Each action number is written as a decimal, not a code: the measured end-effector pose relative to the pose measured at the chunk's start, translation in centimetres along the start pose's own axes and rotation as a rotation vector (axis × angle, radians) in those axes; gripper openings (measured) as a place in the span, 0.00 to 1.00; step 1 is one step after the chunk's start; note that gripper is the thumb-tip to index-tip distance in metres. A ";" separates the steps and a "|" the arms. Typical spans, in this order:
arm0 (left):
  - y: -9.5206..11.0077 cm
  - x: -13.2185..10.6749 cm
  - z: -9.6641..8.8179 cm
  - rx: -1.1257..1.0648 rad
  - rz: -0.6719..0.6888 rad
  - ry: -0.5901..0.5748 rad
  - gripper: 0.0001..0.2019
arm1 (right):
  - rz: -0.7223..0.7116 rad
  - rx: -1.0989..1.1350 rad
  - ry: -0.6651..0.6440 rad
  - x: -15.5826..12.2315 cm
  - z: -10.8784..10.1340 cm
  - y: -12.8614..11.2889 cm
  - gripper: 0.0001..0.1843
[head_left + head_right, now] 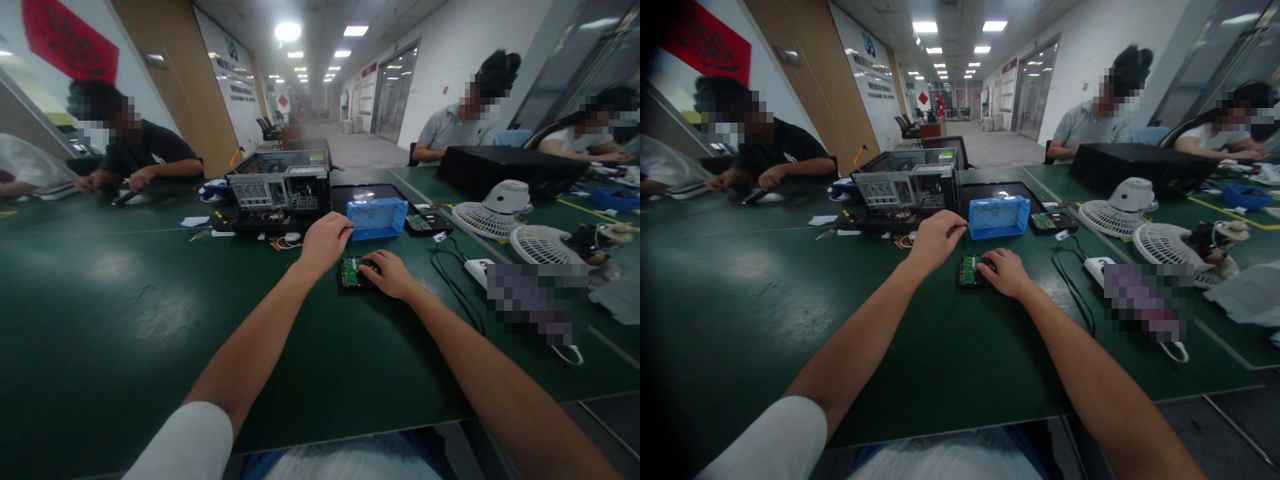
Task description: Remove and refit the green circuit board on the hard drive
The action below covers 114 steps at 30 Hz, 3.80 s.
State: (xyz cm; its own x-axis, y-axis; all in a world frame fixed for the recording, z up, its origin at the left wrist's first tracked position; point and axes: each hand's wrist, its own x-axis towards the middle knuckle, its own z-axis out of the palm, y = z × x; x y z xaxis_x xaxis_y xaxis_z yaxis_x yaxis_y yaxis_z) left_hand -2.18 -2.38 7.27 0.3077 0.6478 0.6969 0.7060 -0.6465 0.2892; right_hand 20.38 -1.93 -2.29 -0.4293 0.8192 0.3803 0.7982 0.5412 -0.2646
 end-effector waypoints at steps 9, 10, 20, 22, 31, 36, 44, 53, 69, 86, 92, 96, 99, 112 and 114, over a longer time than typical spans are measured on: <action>0.1 0.0 0.4 -0.076 -0.049 0.017 0.04 | 0.004 0.012 0.000 0.0 0.0 0.1 0.21; 0.2 0.0 0.4 -0.093 -0.054 0.022 0.05 | 0.003 0.013 0.000 0.0 0.0 0.0 0.21; 0.1 -0.1 0.6 -0.164 -0.103 0.064 0.09 | 0.005 0.017 0.004 -0.1 0.1 0.0 0.21; 0.1 -0.1 0.6 -0.158 -0.095 0.071 0.07 | 0.001 0.015 0.001 0.0 0.1 0.1 0.21; 0.5 0.1 -0.1 -0.059 -0.026 0.015 0.02 | 0.006 0.005 -0.006 0.0 0.0 0.0 0.22; 0.5 -0.1 -0.1 0.020 -0.034 0.013 0.06 | 0.016 0.003 -0.010 0.0 0.0 0.0 0.21; 0.4 0.0 0.0 0.008 0.001 -0.022 0.07 | 0.014 0.004 -0.006 0.0 0.1 -0.1 0.22; 0.5 -0.1 0.3 -0.069 -0.077 0.017 0.04 | 0.009 0.009 0.004 -0.1 0.1 0.1 0.21; -0.1 -0.1 0.6 -0.058 -0.126 0.072 0.02 | 0.004 0.013 -0.007 0.0 -0.1 0.0 0.21; 0.3 0.0 -0.4 0.087 -0.016 -0.025 0.10 | 0.006 0.004 0.001 0.0 0.2 0.2 0.22; 0.4 0.1 -0.4 0.026 -0.007 -0.048 0.08 | 0.009 0.007 0.003 -0.1 0.2 0.1 0.22; 0.3 0.1 -0.1 0.001 -0.036 -0.048 0.04 | 0.004 0.008 0.002 0.0 0.2 0.1 0.22; 0.2 0.1 0.0 -0.037 -0.045 -0.009 0.04 | 0.002 0.009 0.005 0.0 0.2 0.1 0.22; 0.3 0.1 0.1 -0.045 -0.109 0.118 0.11 | 0.009 0.007 -0.001 -0.1 0.0 0.0 0.21; 0.2 0.0 0.1 -0.038 -0.125 0.120 0.10 | 0.010 0.003 -0.005 0.0 0.0 0.0 0.21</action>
State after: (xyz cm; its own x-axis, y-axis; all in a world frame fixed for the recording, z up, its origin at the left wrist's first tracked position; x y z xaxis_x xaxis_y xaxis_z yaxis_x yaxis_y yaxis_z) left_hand -1.95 -2.41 7.26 0.1394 0.6730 0.7264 0.7084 -0.5803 0.4017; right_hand 20.39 -1.98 -2.27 -0.4238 0.8254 0.3729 0.8012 0.5337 -0.2707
